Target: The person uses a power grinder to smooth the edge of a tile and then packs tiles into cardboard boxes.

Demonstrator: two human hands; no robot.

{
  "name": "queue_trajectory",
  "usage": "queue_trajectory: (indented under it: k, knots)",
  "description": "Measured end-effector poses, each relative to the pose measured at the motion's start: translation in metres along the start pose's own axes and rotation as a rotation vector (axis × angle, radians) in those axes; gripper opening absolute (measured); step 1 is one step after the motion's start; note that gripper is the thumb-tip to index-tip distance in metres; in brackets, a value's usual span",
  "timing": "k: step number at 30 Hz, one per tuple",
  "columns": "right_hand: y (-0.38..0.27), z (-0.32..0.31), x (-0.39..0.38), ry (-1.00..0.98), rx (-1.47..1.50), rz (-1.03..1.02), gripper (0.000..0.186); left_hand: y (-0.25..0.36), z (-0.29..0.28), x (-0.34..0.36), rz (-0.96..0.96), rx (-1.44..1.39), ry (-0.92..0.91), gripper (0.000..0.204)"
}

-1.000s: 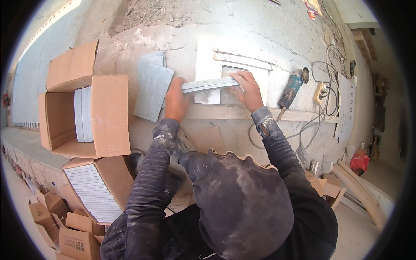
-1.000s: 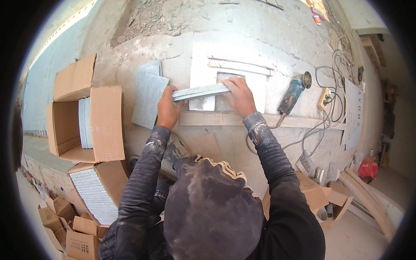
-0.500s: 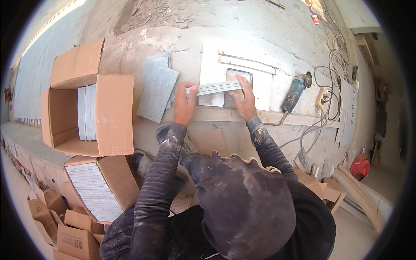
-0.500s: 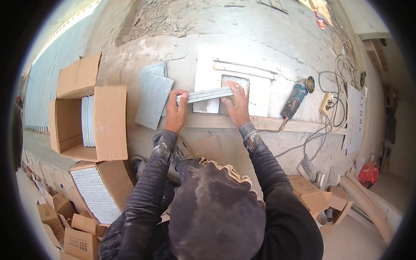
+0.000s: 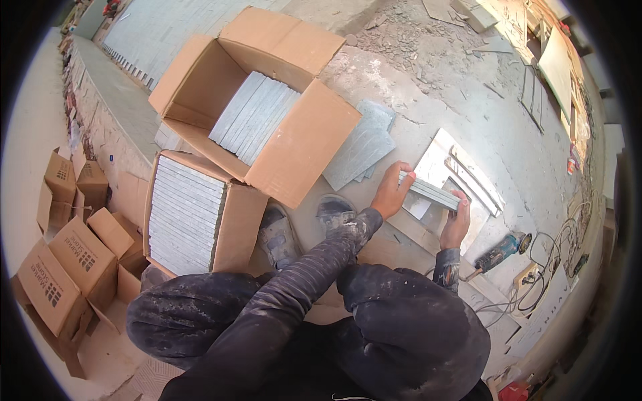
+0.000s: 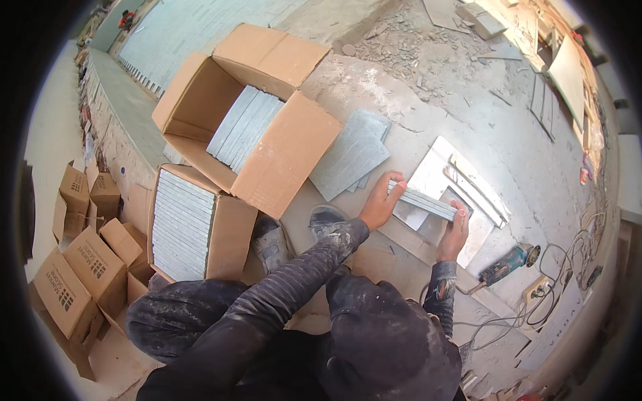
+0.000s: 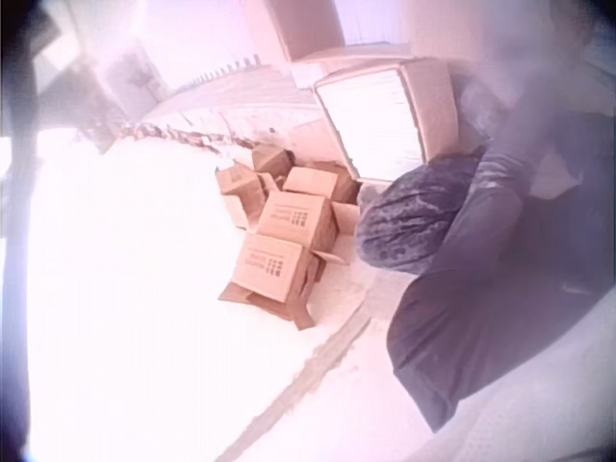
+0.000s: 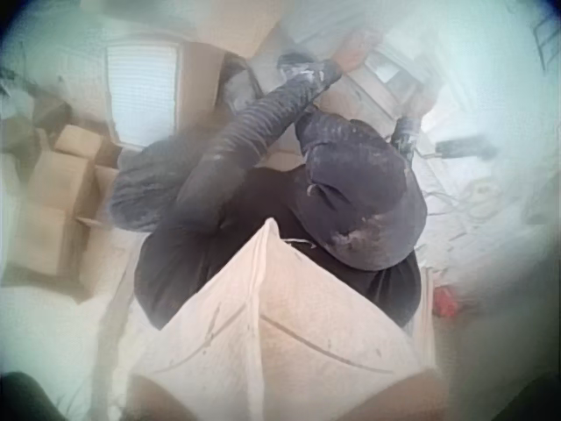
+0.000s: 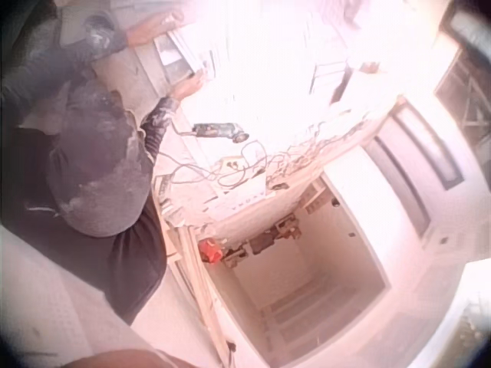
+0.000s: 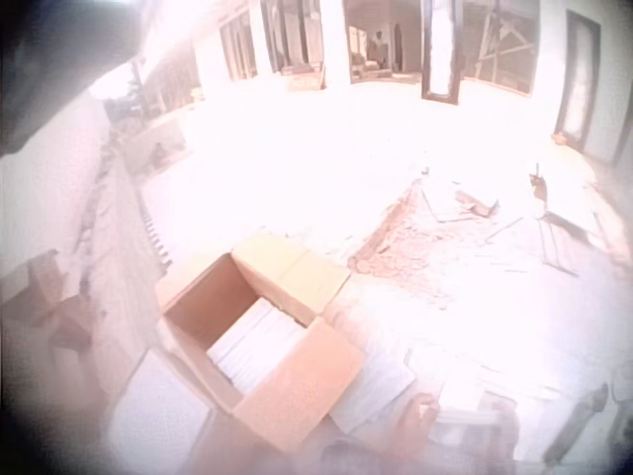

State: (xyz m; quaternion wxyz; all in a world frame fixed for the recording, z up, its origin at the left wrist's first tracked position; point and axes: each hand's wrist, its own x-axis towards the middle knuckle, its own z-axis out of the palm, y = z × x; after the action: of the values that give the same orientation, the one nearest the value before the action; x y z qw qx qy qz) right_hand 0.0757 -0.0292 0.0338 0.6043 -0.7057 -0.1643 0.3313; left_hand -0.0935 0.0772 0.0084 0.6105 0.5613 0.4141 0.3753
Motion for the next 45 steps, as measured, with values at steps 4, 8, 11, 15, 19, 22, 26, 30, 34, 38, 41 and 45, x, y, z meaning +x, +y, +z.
queue_trajectory:
  k: [4,8,11,15,19,22,26,30,34,38,41,45]
  knots:
    - [-0.055,-0.002,0.008,-0.291,-0.905,-0.538,0.063,-0.005,-0.004,0.000,0.043,0.059,-0.024,0.027]
    - [-0.088,0.026,0.028,-0.778,-1.359,-0.548,0.066,-0.015,-0.003,0.005,-0.007,0.091,-0.074,0.033]
    - [-0.084,0.050,0.042,-0.965,-1.508,-0.464,0.057,-0.002,-0.007,-0.003,-0.023,0.252,-0.027,0.049]
    - [-0.073,0.052,0.052,-1.013,-1.435,-0.558,0.049,0.080,-0.036,-0.037,-0.067,0.794,-0.343,0.067]
    - [-0.080,0.036,0.052,-1.003,-1.410,-0.609,0.049,0.202,-0.117,-0.032,-0.007,0.861,-1.049,0.069]
    - [-0.111,0.028,0.045,-0.939,-1.348,-0.644,0.048,0.270,-0.201,-0.029,-0.021,0.969,-0.942,0.058]
    - [-0.192,0.036,0.021,-0.903,-1.242,-0.654,0.044,0.291,-0.317,-0.029,-0.005,1.089,-0.413,0.044]
    - [-0.284,0.092,-0.006,-1.000,-1.092,-0.813,0.038,0.232,-0.363,-0.008,-0.065,1.150,-0.130,0.040]
    - [-0.335,0.193,-0.029,-1.125,-1.007,-0.953,0.042,0.167,-0.356,0.017,-0.185,1.221,-0.047,0.051]
    - [-0.330,0.318,-0.043,-1.201,-0.943,-1.135,0.046,0.147,-0.352,0.038,-0.370,1.453,-0.030,0.082]
    - [-0.300,0.411,-0.049,-1.357,-0.894,-1.209,0.044,0.148,-0.355,0.051,-0.530,1.446,-0.146,0.107]
    - [-0.250,0.491,-0.051,-1.494,-0.822,-1.322,0.045,0.146,-0.357,0.051,-0.608,1.320,-0.337,0.116]
